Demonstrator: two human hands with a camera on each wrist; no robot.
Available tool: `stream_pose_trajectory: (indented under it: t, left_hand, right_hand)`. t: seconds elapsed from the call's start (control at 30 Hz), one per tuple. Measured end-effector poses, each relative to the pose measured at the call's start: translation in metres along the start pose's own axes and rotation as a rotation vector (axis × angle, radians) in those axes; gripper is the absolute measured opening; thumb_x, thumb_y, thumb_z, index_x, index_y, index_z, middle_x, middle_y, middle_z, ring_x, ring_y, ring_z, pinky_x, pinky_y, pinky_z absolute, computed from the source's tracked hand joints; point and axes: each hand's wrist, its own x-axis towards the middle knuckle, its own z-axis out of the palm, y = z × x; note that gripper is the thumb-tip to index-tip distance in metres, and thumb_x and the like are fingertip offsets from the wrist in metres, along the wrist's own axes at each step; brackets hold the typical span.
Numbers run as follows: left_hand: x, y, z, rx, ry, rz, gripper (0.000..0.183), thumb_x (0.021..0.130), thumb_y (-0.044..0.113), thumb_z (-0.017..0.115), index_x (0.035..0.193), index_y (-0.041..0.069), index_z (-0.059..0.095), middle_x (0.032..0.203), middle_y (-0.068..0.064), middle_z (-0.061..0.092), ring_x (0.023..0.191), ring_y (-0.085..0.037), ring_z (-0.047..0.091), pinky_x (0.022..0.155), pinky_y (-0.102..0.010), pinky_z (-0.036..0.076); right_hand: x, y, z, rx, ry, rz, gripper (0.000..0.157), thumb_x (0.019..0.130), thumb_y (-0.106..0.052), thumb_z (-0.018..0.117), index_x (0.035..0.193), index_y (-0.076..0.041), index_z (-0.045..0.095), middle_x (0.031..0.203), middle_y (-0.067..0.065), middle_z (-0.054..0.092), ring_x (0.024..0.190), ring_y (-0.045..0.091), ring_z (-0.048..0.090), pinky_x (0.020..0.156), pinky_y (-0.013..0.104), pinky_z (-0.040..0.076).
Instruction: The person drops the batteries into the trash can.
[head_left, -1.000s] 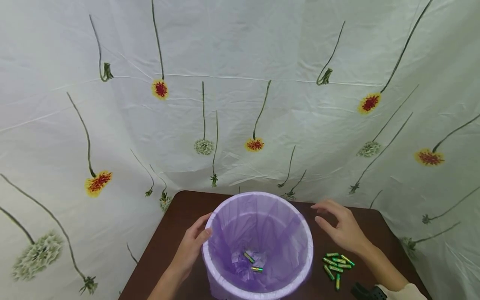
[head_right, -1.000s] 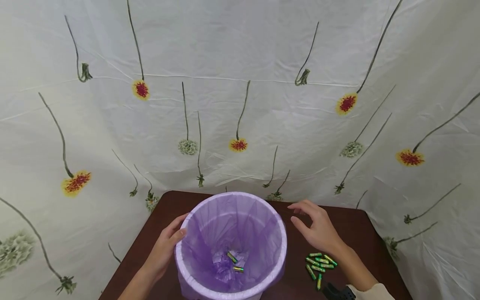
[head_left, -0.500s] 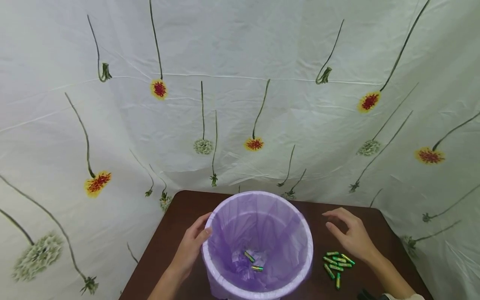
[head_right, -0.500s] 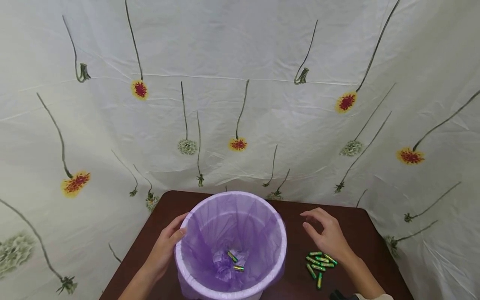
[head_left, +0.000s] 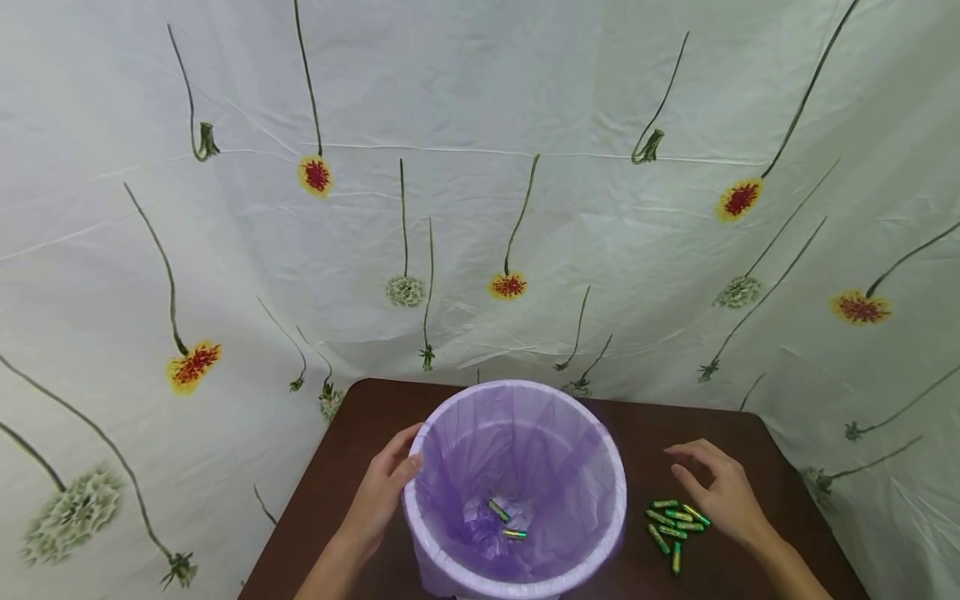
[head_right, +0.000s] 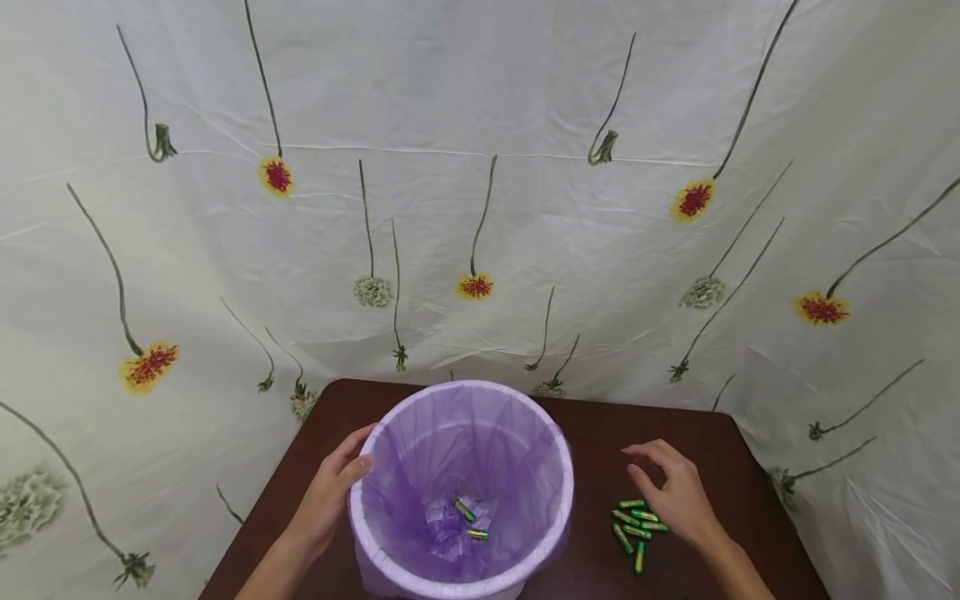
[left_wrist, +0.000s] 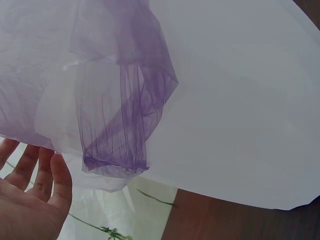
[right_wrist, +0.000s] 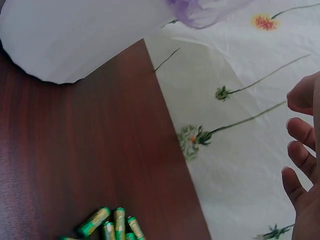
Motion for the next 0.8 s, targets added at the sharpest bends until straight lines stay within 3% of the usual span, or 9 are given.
stream_pose_trajectory:
  t: [0.4, 0.67, 0.8]
  left_hand:
    - [0.002, -0.004, 0.0, -0.01, -0.006, 0.006, 0.044, 0.102, 0.006, 0.053, 0.145, -0.002, 0.052, 0.127, -0.019, 0.061, 0.103, -0.021, 0.066, 0.083, -0.033, 0.057]
    - [0.002, -0.003, 0.001, -0.025, 0.003, -0.002, 0.043, 0.102, 0.005, 0.053, 0.145, -0.002, 0.053, 0.126, -0.021, 0.06, 0.102, -0.022, 0.066, 0.082, -0.034, 0.057]
    - [-0.001, -0.002, 0.001, -0.024, 0.011, 0.005, 0.043, 0.102, 0.006, 0.053, 0.144, -0.004, 0.052, 0.127, -0.023, 0.061, 0.103, -0.021, 0.066, 0.083, -0.032, 0.056]
  right_hand:
    - [-0.042, 0.025, 0.025, -0.002, 0.019, 0.128, 0.03, 0.082, 0.007, 0.08, 0.105, -0.012, 0.075, 0.092, -0.004, 0.066, 0.082, 0.006, 0.06, 0.07, 0.018, 0.045]
    - [-0.075, 0.038, 0.044, -0.06, -0.013, 0.353, 0.022, 0.085, 0.001, 0.08, 0.104, -0.007, 0.076, 0.087, -0.007, 0.061, 0.076, 0.004, 0.054, 0.061, 0.028, 0.048]
    - [-0.095, 0.043, 0.051, -0.102, -0.04, 0.453, 0.021, 0.086, -0.001, 0.079, 0.107, -0.005, 0.075, 0.088, -0.006, 0.06, 0.076, 0.005, 0.054, 0.064, 0.031, 0.05]
